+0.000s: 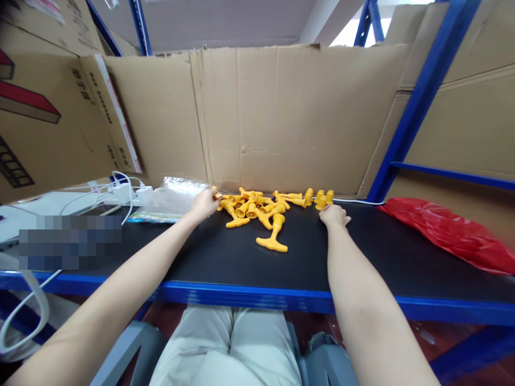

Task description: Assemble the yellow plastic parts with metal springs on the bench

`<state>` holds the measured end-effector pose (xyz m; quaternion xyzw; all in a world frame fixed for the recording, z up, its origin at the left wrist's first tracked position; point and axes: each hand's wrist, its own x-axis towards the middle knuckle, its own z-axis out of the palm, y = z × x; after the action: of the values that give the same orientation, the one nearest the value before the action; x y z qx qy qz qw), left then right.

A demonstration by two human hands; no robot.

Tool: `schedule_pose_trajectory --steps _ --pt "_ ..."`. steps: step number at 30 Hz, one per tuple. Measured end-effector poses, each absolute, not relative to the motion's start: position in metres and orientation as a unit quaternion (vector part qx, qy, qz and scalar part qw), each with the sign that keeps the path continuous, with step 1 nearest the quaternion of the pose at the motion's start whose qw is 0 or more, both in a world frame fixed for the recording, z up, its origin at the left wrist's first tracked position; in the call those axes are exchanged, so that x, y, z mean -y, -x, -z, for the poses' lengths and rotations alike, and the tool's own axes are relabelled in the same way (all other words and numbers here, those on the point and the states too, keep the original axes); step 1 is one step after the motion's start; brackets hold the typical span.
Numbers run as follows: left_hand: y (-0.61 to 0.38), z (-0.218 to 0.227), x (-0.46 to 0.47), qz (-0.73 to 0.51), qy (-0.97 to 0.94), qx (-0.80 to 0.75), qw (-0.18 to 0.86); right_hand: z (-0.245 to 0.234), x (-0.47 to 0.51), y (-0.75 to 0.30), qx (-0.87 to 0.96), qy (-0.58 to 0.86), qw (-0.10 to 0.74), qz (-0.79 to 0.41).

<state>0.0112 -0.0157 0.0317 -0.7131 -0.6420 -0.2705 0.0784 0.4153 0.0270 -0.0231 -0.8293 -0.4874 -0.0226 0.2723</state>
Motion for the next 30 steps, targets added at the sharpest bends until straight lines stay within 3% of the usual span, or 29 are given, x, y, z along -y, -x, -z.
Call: schedule_pose_trajectory --steps 11,24,30 --pt "-0.008 -0.029 0.013 0.376 0.718 0.583 0.052 0.023 -0.028 -0.408 0.564 0.812 0.143 -0.039" --pt "0.013 -0.018 -0.006 0.468 0.678 0.567 0.004 0.025 -0.031 -0.408 0.574 0.804 0.154 -0.019" --pt "0.015 -0.008 -0.013 0.385 0.730 0.565 -0.009 0.024 -0.030 -0.407 0.571 0.806 0.153 -0.027"
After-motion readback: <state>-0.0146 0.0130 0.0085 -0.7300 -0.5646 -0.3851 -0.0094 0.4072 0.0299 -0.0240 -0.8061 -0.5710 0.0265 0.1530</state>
